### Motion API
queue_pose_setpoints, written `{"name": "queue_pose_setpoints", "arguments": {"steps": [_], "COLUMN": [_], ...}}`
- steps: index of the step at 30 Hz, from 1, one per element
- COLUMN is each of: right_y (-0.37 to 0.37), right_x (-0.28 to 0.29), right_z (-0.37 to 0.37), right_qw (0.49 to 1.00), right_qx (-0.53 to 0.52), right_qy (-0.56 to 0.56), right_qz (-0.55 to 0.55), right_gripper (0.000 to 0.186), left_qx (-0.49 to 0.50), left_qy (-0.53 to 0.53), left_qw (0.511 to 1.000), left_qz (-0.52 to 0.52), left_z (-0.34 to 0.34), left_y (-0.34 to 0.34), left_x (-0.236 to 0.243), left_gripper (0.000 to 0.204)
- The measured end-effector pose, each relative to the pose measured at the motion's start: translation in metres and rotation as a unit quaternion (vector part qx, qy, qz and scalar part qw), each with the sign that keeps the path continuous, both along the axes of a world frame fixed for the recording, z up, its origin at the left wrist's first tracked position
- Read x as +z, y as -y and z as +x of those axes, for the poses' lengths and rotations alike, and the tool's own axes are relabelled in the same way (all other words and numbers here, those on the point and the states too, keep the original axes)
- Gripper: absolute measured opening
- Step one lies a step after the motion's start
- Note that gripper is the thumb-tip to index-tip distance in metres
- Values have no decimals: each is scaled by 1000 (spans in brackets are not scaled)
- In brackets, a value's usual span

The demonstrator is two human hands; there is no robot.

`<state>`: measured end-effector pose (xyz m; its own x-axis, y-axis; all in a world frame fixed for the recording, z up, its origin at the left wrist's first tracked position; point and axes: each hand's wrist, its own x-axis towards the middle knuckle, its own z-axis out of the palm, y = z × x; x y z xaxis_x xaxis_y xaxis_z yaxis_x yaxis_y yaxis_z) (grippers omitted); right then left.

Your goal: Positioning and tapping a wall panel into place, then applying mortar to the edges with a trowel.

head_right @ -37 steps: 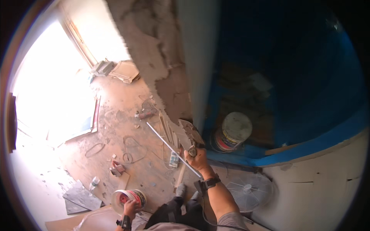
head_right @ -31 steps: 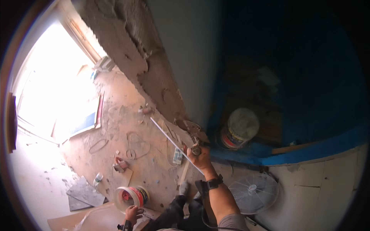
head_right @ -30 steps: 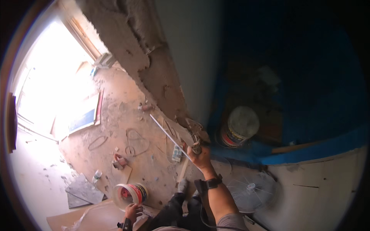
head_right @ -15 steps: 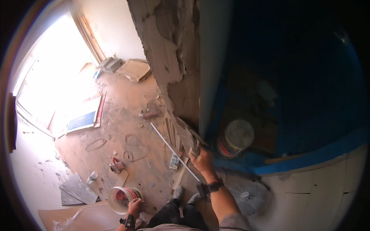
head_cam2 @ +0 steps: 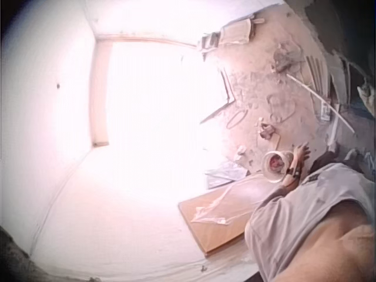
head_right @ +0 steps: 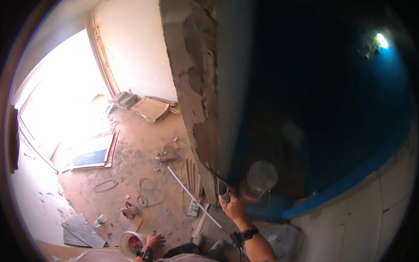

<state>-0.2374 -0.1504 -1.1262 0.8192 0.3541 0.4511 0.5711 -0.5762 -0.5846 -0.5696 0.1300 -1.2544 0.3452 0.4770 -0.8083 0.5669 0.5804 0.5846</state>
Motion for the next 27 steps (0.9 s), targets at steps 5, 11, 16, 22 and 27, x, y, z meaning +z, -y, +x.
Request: {"name": "queue_pose_setpoints", "arguments": {"steps": [5,11,16,22,27], "right_y": [13,29,33,12,-5], "right_x": [13,72,114,211,276], "right_z": [-11,0,11,6,-10], "right_qw": [995,970,927,913,888], "right_qx": [-27,-96,-93,-158,-220], "right_qy": [92,89,175,250,267], "right_qz": [17,-204,-317,-280,-304], "right_gripper": [36,48,39,40,42], "left_qx": [-108,-243,-345,-354,-340], "left_qy": [43,133,204,129,80], "left_qw": [992,958,916,926,936], "left_qz": [49,75,18,-29,-50], "left_z": [79,192,235,223,220], "left_y": [-15,-33,-54,-120,-167], "left_x": [26,57,41,-12,-19], "left_gripper": [40,44,44,36,36]}}
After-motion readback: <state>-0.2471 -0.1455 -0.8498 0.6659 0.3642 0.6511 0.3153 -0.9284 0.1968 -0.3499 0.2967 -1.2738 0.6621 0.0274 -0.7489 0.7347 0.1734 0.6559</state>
